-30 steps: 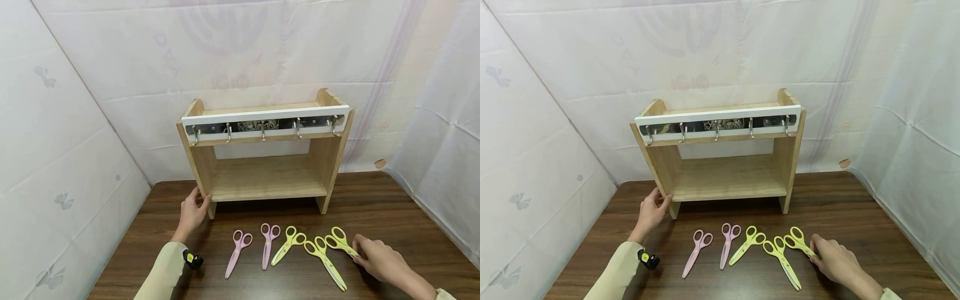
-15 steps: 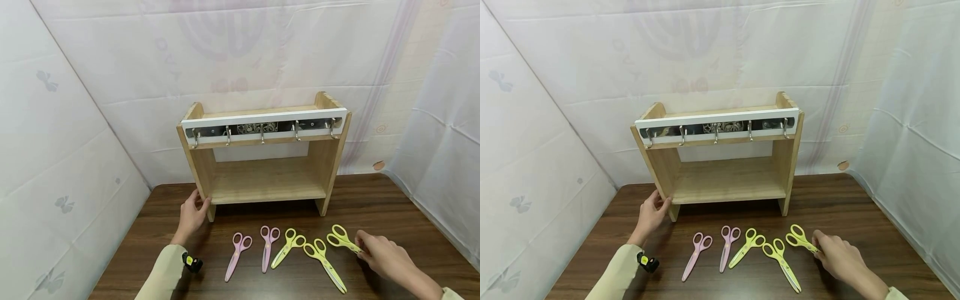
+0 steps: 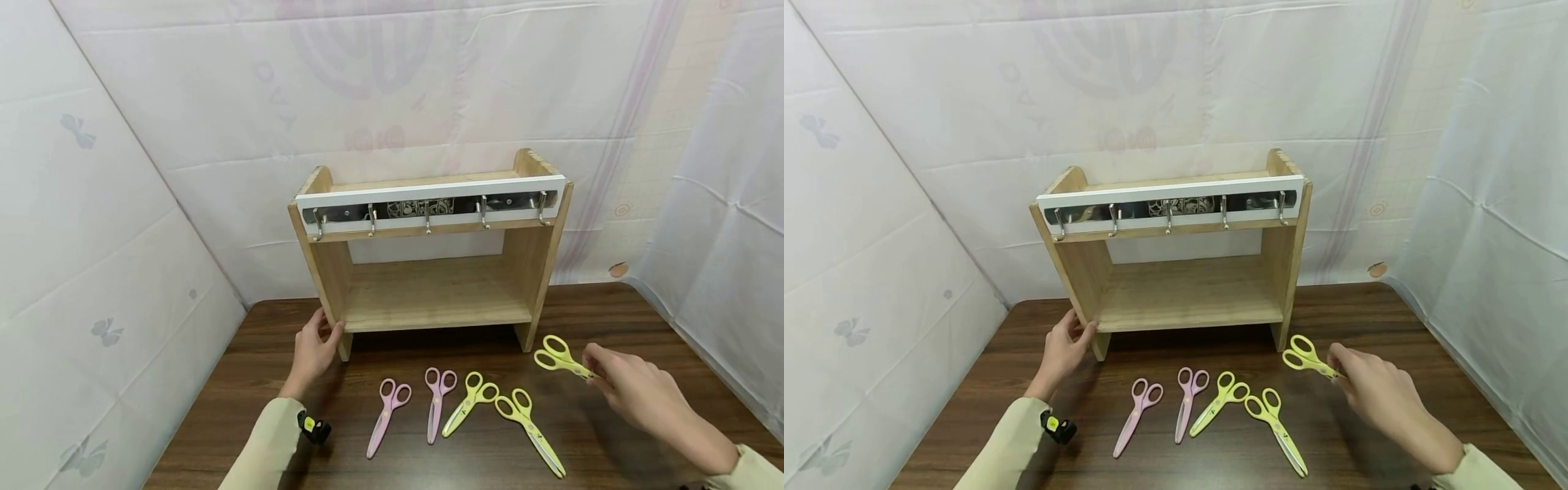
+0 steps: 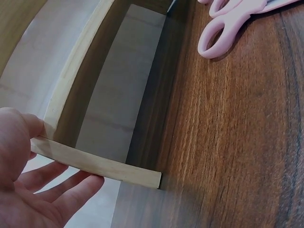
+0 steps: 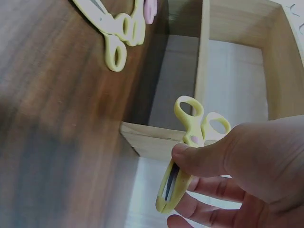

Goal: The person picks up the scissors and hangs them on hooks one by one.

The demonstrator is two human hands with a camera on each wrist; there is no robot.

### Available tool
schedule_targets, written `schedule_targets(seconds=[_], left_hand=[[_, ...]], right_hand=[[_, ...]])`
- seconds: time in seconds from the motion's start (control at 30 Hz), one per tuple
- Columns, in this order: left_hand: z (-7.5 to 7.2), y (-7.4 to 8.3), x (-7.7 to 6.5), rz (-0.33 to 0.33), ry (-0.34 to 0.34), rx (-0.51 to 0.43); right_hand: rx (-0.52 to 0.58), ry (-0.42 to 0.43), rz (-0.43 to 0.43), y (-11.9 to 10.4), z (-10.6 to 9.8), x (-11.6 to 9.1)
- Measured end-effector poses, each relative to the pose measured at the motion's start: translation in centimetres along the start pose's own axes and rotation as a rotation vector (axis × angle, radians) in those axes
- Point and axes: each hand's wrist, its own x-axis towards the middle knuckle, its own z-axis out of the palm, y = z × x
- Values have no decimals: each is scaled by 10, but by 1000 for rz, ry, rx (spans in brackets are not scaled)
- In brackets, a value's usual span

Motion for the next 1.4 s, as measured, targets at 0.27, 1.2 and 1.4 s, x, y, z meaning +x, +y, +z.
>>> schedule_targets(seconds=[0.27,1.2,1.4], left_hand=[[3,-3,1,29,17,-3],[0,0,0,8,5,-8],[1,-1,0,1,6,-4]], right_hand=[[-27,115,-46,-1,-18,13],[37,559,-244,-16,-55,55],[92,637,-247,-24,-60,67]])
